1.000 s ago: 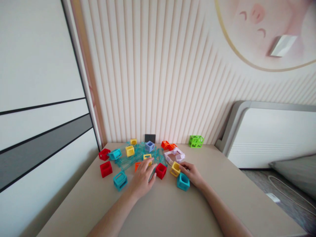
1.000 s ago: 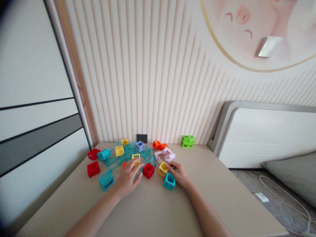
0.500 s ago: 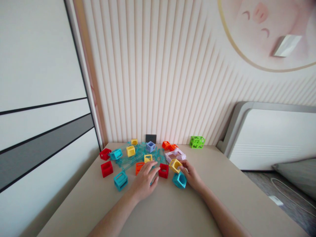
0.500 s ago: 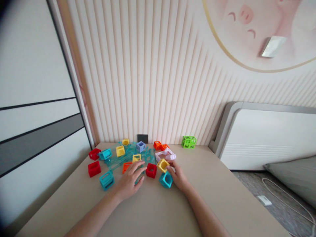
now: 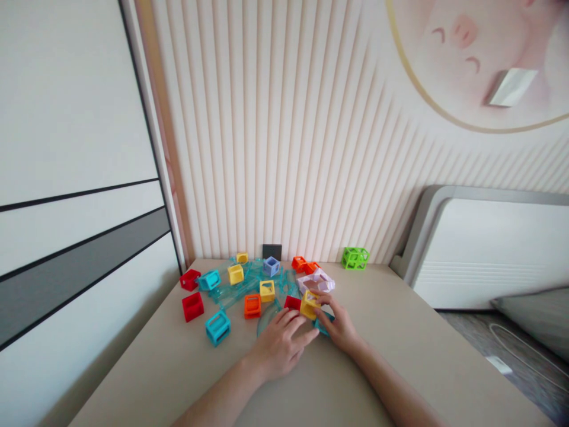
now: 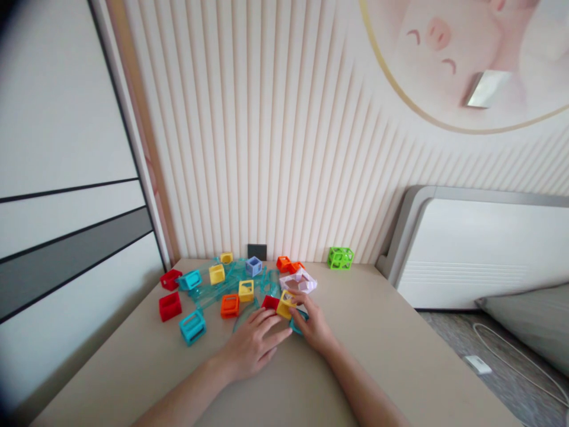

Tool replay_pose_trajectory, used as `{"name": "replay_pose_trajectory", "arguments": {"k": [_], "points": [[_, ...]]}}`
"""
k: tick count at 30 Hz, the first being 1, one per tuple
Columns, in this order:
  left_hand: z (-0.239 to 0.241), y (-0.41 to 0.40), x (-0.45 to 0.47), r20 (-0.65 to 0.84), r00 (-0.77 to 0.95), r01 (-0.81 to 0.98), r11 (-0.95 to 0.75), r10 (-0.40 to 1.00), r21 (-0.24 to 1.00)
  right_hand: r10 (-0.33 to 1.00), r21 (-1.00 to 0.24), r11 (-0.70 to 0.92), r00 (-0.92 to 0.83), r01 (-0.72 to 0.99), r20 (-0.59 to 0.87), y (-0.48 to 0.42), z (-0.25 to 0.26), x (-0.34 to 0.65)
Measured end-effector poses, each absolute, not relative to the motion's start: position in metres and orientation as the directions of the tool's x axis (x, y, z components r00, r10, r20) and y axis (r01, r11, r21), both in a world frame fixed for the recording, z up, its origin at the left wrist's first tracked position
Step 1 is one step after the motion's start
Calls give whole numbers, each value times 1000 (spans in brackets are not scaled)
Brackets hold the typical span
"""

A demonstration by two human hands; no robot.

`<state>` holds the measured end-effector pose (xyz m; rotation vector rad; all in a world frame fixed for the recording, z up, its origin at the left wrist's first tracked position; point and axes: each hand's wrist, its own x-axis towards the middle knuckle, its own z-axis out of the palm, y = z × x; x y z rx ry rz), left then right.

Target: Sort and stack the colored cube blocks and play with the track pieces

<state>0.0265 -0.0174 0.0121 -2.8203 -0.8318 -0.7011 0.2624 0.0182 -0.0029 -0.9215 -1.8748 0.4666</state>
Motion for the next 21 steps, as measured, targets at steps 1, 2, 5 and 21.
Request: {"name": "replay_pose_trajectory", "arguments": {"k": [1, 2, 5, 21], "points": [[11, -18, 28, 461, 748, 541, -841, 477, -7, 756, -644, 650, -255, 402, 603, 18, -3, 261], [10, -18, 29, 460, 752, 543, -839, 472, -28, 747, -633, 658, -253, 408, 614, 17, -3, 260], [9, -18, 30, 459, 753, 557, -829, 472, -61, 732, -607, 670, -241, 428, 638, 15, -3, 258], [-1, -17, 36, 492, 735, 592, -796, 468, -128, 745, -637, 661, -248, 396, 619, 11, 1, 254]]}}
